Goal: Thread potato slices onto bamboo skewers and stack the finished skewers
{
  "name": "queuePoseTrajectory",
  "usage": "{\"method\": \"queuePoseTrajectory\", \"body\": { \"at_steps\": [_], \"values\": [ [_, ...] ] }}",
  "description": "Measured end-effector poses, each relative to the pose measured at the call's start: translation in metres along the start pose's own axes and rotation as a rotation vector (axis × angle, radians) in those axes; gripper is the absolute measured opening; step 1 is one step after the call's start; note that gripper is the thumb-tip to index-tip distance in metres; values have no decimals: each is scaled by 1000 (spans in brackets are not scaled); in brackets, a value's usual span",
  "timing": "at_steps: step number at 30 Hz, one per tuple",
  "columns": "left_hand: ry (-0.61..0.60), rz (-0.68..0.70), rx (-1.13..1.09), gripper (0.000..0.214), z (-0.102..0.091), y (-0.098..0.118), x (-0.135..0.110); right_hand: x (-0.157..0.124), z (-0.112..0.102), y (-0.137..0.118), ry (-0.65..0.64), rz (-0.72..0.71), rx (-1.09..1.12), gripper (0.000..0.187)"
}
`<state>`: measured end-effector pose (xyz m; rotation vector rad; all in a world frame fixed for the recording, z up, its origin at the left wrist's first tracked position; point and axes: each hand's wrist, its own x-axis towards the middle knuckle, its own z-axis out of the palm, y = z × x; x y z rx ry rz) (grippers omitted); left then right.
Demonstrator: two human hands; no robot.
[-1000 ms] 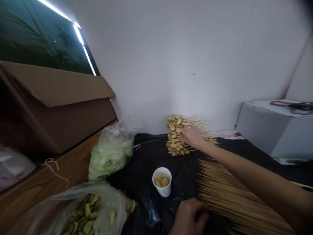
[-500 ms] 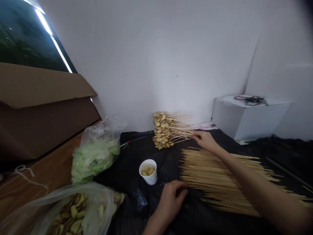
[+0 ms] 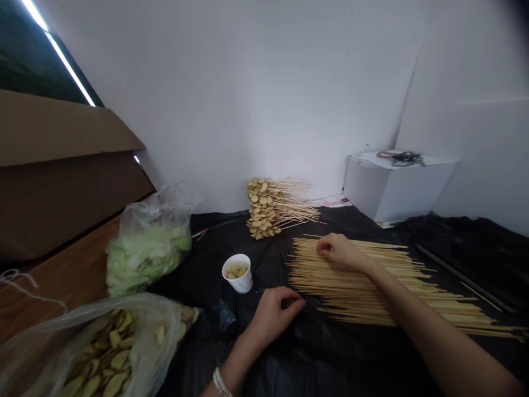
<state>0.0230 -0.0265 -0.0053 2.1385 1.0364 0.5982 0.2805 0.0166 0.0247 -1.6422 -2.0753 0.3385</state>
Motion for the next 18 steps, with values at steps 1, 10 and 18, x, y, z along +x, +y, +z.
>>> {"method": "queuePoseTrajectory", "body": {
  "at_steps": [1,10,18],
  "values": [
    [-21,4,8,28,0,0,0,-1,-1,-1,-20,-7,2,20],
    [-78,6,102,39,-2,0,-1,1,7,5,-215,-67,9,20],
    [-73,11,112,36,-2,0,-1,-10,-8,-13,-450,-140,126,19]
  ]
}}
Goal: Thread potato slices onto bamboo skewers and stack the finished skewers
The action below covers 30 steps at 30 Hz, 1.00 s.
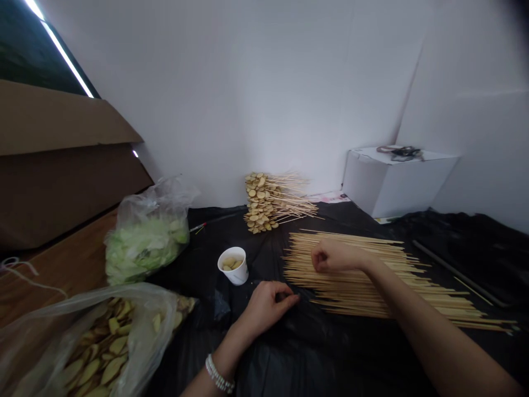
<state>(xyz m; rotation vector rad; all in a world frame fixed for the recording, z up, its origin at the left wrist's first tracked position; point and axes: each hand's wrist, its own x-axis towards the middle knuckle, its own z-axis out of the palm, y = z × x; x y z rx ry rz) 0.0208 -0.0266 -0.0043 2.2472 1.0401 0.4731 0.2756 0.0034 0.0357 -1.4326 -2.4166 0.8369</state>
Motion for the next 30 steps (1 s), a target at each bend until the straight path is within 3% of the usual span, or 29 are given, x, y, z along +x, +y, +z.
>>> {"method": "queuePoseTrajectory", "body": {
  "at_steps": [6,11,21,30],
  "values": [
    [-6,10,0,33,0,0,0,0,11,-10,-51,78,-204,24],
    [-1,16,-1,29,1,-2,0,0,17,-26,5,118,-375,26],
    [3,4,11,28,0,2,-1,2,16,-34,-18,151,-422,26],
    [16,13,16,27,0,1,-2,6,27,-51,55,119,-617,24]
  ]
}}
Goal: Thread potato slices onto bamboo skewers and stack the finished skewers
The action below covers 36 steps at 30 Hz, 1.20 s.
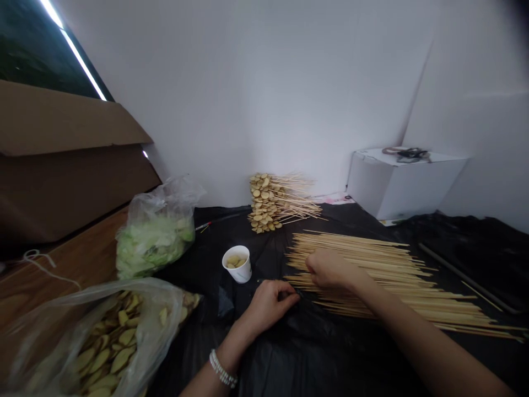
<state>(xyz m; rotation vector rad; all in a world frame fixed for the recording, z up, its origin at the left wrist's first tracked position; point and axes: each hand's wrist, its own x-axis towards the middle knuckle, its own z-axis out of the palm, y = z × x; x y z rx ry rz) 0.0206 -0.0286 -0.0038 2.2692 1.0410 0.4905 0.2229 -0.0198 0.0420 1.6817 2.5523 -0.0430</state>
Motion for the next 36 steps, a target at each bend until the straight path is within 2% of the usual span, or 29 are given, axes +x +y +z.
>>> {"method": "queuePoseTrajectory", "body": {
  "at_steps": [3,6,10,13,16,18,19,20,22,24,28,30,32,36],
  "values": [
    [0,6,7,27,0,0,0,0,0,4,-19,-11,24,20],
    [4,13,6,27,0,-1,0,-2,-1,12,25,-14,95,16],
    [1,7,-3,27,0,-2,0,-4,-5,21,262,39,217,19],
    [1,1,-6,26,0,-1,-1,-2,-7,30,360,65,287,23],
    [1,1,-7,27,-1,0,-2,1,-5,41,441,154,271,27],
    [-2,-4,-8,28,-1,0,-2,4,-1,45,527,347,193,29],
    [-1,-4,-10,28,-1,0,-3,6,3,44,532,439,136,29],
    [2,-2,-11,28,-1,0,-3,8,7,41,485,465,79,29],
    [9,6,-14,27,-1,1,-3,13,16,30,312,291,22,27],
    [8,4,-10,27,-1,2,-3,18,27,18,231,169,36,26],
    [36,57,41,29,-5,9,-7,24,40,5,166,192,47,25],
    [153,125,81,30,-13,13,-10,25,43,6,154,200,37,25],
    [371,150,103,29,-27,13,-13,24,44,8,160,180,21,26],
    [904,-38,133,26,-64,-4,-13,24,45,9,184,148,4,27]
  ]
}}
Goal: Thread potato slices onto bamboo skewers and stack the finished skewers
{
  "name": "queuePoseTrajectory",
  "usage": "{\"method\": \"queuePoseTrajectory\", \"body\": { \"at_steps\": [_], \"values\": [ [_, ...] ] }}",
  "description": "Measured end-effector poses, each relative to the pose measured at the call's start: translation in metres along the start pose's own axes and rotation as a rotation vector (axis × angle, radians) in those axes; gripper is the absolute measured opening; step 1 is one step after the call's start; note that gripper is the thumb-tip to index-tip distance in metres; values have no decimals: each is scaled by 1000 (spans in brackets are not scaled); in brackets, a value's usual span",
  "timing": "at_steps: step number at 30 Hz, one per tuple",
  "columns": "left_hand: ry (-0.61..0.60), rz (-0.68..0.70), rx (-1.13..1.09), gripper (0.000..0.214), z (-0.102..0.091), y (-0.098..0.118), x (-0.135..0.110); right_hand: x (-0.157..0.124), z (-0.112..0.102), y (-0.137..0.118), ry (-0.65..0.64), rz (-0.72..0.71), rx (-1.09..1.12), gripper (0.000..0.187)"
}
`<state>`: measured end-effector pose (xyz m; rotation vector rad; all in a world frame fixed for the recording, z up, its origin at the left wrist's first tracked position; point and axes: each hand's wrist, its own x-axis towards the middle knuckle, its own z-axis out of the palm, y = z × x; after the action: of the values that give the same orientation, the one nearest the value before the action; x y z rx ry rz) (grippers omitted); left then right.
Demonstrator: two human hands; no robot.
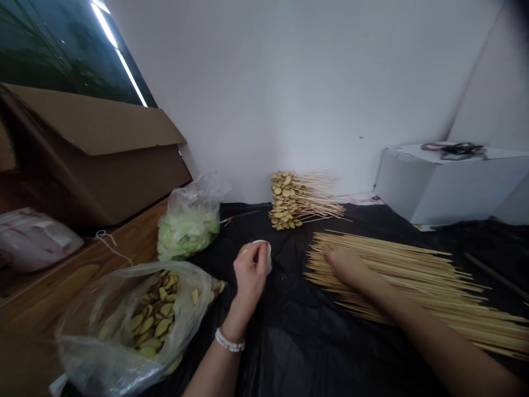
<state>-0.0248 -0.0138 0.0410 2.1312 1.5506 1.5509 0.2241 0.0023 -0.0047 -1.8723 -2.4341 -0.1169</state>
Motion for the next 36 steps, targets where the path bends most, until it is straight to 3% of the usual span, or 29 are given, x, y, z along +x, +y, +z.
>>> {"method": "queuePoseTrajectory", "body": {
  "at_steps": [2,4,6,8,10,13,15,17,20,24,28,31,36],
  "values": [
    [66,-85,105,23,-5,-17,11,0,1,0,-2,-2,-4,27],
    [52,-171,182,26,-7,-32,17,0,0,0,-8,1,-9,29],
    [-33,-265,228,38,-7,-44,18,-1,-1,0,-18,2,-9,30],
    [-145,-327,242,35,-7,-50,17,-1,-5,-1,-20,8,-13,30],
    [-198,-323,210,26,-7,-48,16,-2,-10,-4,-5,14,-18,29],
    [-117,-193,93,25,-4,-35,12,-6,-18,-11,100,-27,10,29],
    [-70,-127,5,26,3,-23,8,-9,-20,-19,210,-77,57,38],
    [-88,-155,-137,25,12,-12,2,-12,-21,-26,294,-130,102,53],
    [-160,-267,-374,25,28,-4,-9,-16,-22,-35,342,-187,161,71],
    [-225,-453,-704,25,44,-3,-21,-18,-25,-39,303,-202,185,77],
    [-236,-656,-993,27,50,0,-26,-18,-25,-38,235,-201,166,64],
    [-267,-891,-1192,22,49,3,-24,-17,-24,-36,220,-196,103,51],
    [-377,-1261,-1441,30,45,-2,-19,-20,-27,-37,239,-207,-43,57]
  ]
}}
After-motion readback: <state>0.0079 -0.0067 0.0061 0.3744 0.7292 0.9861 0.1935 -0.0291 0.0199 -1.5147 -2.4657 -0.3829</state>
